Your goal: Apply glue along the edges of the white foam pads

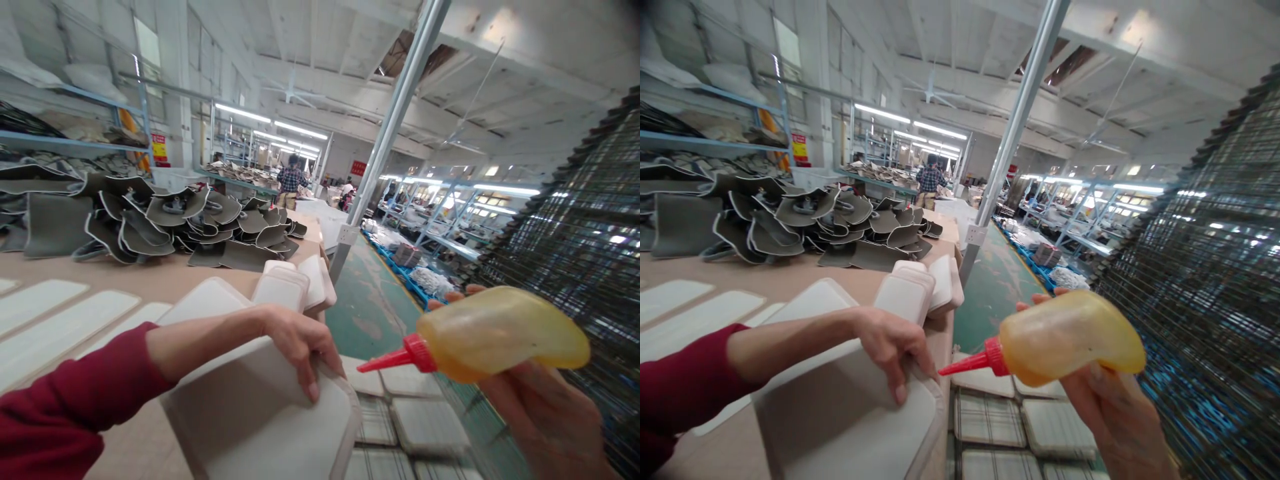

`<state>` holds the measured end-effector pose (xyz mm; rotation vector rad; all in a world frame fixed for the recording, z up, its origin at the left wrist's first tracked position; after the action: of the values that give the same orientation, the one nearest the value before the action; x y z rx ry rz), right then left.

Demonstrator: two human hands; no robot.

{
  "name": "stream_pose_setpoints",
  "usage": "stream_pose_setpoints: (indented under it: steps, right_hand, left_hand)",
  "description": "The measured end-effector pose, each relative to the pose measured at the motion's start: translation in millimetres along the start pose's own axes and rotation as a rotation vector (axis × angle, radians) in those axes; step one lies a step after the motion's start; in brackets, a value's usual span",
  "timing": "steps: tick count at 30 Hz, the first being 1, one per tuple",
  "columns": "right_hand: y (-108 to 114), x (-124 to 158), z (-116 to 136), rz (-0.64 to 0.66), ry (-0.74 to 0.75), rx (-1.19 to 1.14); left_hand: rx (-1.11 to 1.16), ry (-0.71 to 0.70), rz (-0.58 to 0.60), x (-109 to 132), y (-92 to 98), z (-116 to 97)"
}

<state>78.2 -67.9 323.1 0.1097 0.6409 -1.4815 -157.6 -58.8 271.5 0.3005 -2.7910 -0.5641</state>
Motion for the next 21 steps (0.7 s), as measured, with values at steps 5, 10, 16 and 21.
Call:
stream_pose_setpoints:
  steps: [5, 10, 16, 21]
  right_hand:
    - [-35.5, -9.2, -7.5, 0.075, -0.062, -0.045]
    - [-47.3, -17.3, -15.7, 0.154, -0.070, -0.062]
    - [-57.6, -24.9, -29.8, 0.302, -0.104, -0.047]
    - [-62.0, -26.9, -32.6, 0.350, -0.065, -0.013]
  left_hand:
    - [0.020, -0.008, 0.006, 8.5, 1.9, 1.9]
    - [-0.029, -0.017, -0.019, 18.2, 5.4, 2.5]
    - [-0.011, -0.007, 0.004, 29.3, 5.3, 1.4]
    - [0.008, -0.031, -0.002, 36.2, 5.0, 2.0]
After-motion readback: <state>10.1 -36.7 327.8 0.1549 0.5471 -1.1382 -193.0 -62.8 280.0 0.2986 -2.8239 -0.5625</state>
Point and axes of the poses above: each hand's wrist, its own x-axis away from the middle knuckle, its own y-axis out of the back of the hand, z = x × y, the point moved 7 cm from there along -x, towards the middle knuckle, and after that the axes turned 5 degrees about y, right-handed, at the moved point
